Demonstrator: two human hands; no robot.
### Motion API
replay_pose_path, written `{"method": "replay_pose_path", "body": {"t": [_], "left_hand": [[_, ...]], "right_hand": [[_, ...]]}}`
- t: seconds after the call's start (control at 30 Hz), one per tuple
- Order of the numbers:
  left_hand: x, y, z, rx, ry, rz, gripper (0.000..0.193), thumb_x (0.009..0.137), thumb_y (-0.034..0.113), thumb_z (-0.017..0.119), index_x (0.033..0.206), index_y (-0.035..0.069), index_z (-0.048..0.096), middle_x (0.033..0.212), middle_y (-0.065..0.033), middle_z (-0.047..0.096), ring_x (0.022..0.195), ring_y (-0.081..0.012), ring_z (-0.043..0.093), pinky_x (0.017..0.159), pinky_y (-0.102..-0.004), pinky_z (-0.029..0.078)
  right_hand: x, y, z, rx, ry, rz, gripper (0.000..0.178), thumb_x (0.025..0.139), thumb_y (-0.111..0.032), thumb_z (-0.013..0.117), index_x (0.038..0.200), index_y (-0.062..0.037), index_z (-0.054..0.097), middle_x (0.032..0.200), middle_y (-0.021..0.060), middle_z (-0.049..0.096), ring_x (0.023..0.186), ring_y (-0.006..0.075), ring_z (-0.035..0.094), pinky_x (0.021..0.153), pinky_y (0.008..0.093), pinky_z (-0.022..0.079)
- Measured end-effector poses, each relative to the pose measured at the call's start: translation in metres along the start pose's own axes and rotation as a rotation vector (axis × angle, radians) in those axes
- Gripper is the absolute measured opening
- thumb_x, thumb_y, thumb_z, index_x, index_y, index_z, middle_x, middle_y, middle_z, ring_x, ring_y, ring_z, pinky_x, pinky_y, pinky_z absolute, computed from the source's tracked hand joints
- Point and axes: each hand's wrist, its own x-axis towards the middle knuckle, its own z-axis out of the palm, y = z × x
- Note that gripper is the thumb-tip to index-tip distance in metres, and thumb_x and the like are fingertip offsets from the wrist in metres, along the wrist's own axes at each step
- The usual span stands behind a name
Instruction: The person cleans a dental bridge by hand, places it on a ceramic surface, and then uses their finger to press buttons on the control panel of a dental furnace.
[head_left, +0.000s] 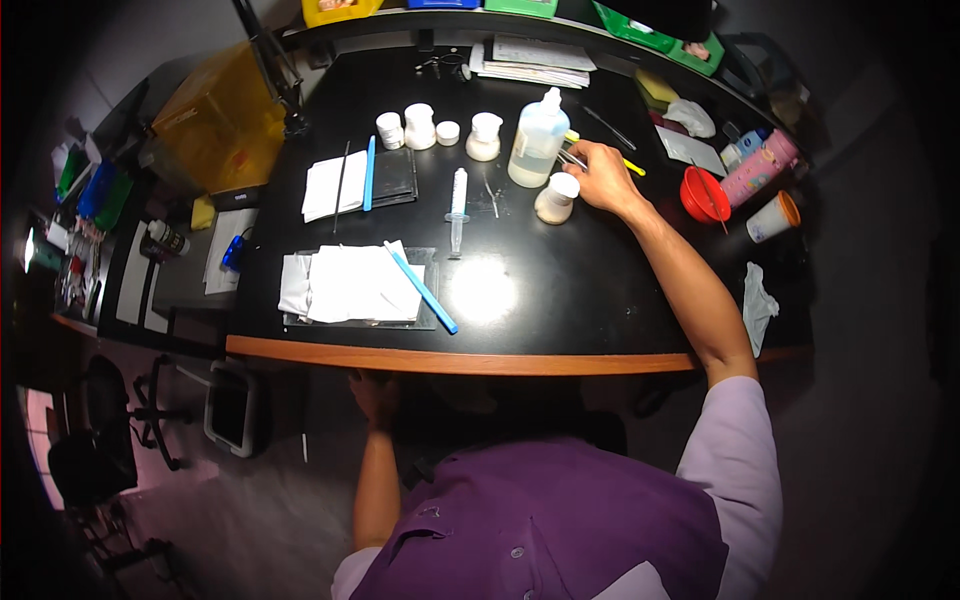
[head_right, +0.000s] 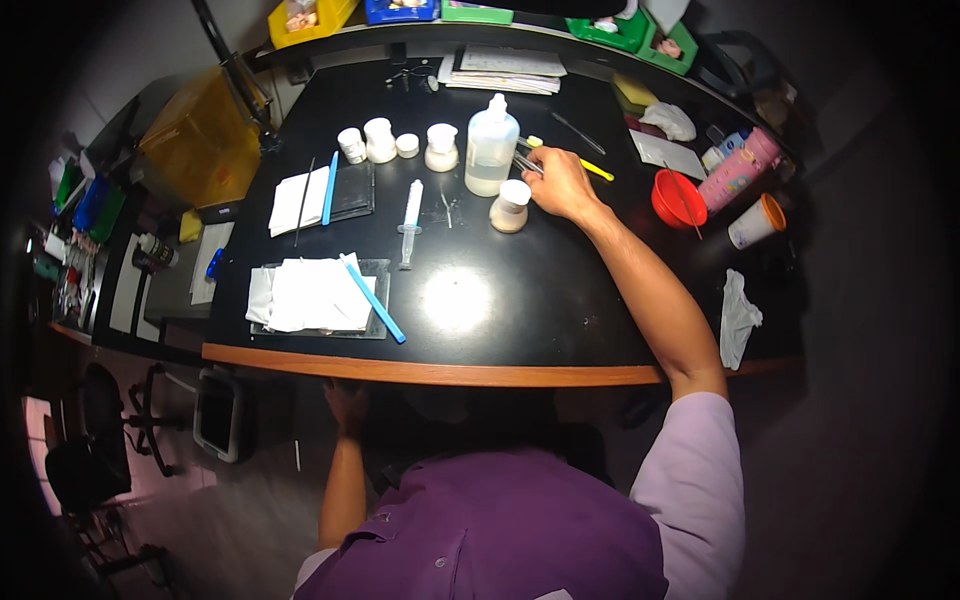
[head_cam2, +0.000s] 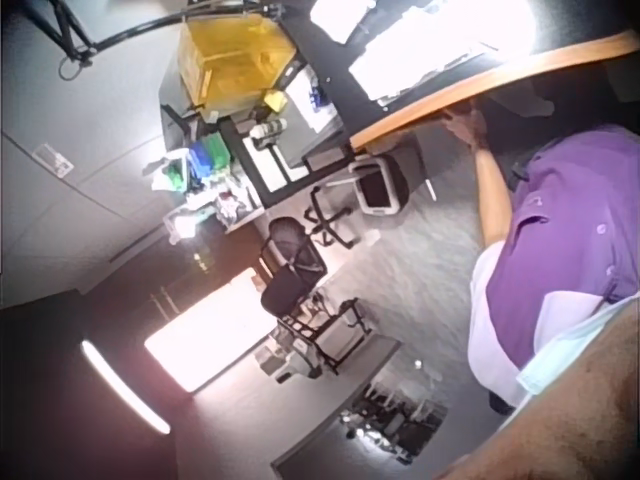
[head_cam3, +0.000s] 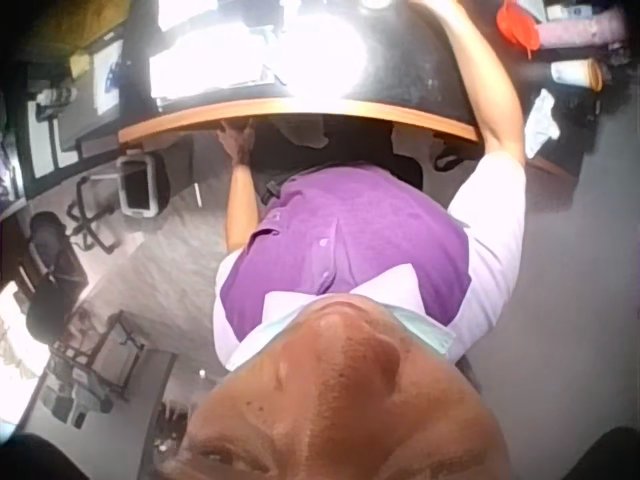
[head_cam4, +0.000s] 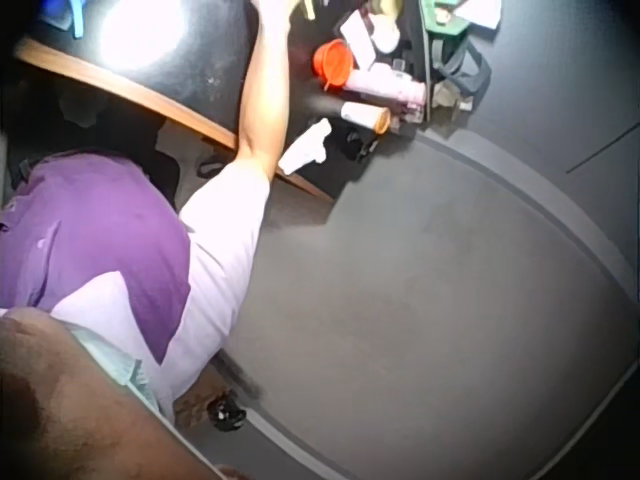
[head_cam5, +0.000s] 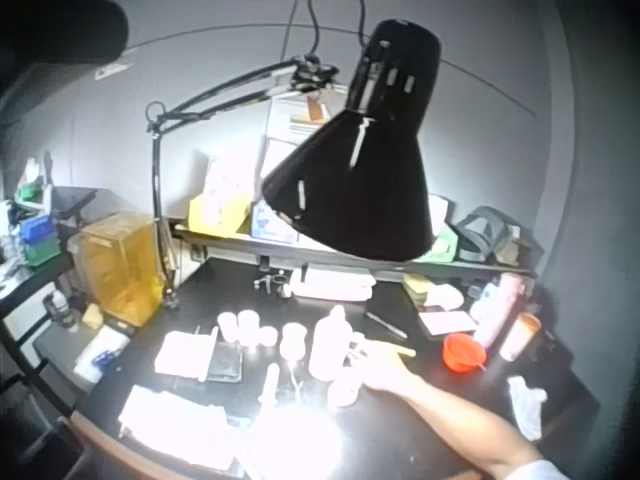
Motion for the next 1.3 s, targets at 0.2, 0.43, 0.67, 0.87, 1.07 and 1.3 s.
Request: {"method": "replay_pose_path", "body": {"t": [0.2, 0.43, 0.67, 0.87, 1.07, 1.3], "left_hand": [[-0.002, 0.008, 0.007, 0.012, 0.073, 0.032, 0.119, 0.079, 0.070, 0.083, 0.163, 0.004, 0.030, 0.147, -0.0429, 0.045, 0.133, -0.0584, 0.049, 0.110, -0.0608, 0.046], [-0.008, 0.020, -0.005, 0.012, 0.050, -0.054, 0.121, 0.077, 0.070, 0.084, 0.164, 0.005, 0.031, 0.147, -0.0422, 0.045, 0.134, -0.0579, 0.048, 0.110, -0.0610, 0.046], [-0.005, 0.012, -0.007, -0.014, 0.028, -0.077, 0.123, 0.077, 0.072, 0.084, 0.165, 0.005, 0.030, 0.149, -0.0444, 0.042, 0.139, -0.0586, 0.045, 0.114, -0.0613, 0.043], [-0.007, 0.011, -0.004, 0.007, 0.059, -0.054, 0.121, 0.078, 0.071, 0.083, 0.165, 0.005, 0.030, 0.149, -0.0430, 0.043, 0.138, -0.0575, 0.045, 0.113, -0.0611, 0.043], [-0.011, 0.017, -0.014, -0.051, 0.059, -0.054, 0.120, 0.077, 0.069, 0.085, 0.163, 0.004, 0.032, 0.150, -0.0394, 0.043, 0.138, -0.0557, 0.045, 0.113, -0.0608, 0.043], [-0.019, 0.022, -0.025, -0.107, 0.344, 0.153, 0.097, 0.084, 0.048, 0.085, 0.155, 0.000, 0.039, 0.143, -0.0351, 0.047, 0.133, -0.0526, 0.046, 0.114, -0.0581, 0.039]], "right_hand": [[-0.004, 0.014, 0.005, -0.011, 0.056, -0.115, 0.032, 0.085, -0.013, 0.081, 0.114, 0.0004, 0.077, 0.099, 0.0188, 0.073, 0.091, 0.0341, 0.073, 0.085, 0.0438, 0.056], [-0.034, 0.026, -0.007, 0.250, 0.064, -0.110, 0.041, 0.087, 0.008, 0.061, 0.126, 0.0016, 0.072, 0.106, 0.0129, 0.070, 0.087, 0.0180, 0.069, 0.079, 0.0324, 0.058], [-0.061, -0.024, -0.003, 0.752, -0.135, 0.105, 0.111, 0.080, 0.000, 0.092, 0.167, 0.0015, 0.024, 0.139, 0.0193, 0.048, 0.086, 0.0098, 0.066, 0.071, 0.0243, 0.058], [-0.030, -0.052, 0.021, 0.545, -0.080, 0.090, 0.102, 0.079, -0.015, 0.095, 0.161, 0.0027, 0.037, 0.128, 0.0184, 0.063, 0.084, 0.0143, 0.074, 0.074, 0.0284, 0.061], [0.001, -0.050, 0.049, 0.378, 0.065, 0.146, 0.105, 0.075, -0.029, 0.097, 0.159, 0.0022, 0.042, 0.121, 0.0168, 0.068, 0.086, 0.0174, 0.074, 0.081, 0.0331, 0.060], [0.002, -0.063, 0.059, 0.306, 0.208, 0.118, 0.094, 0.078, -0.028, 0.094, 0.151, 0.0073, 0.045, 0.118, 0.0166, 0.065, 0.087, 0.0166, 0.069, 0.081, 0.0330, 0.057]]}}
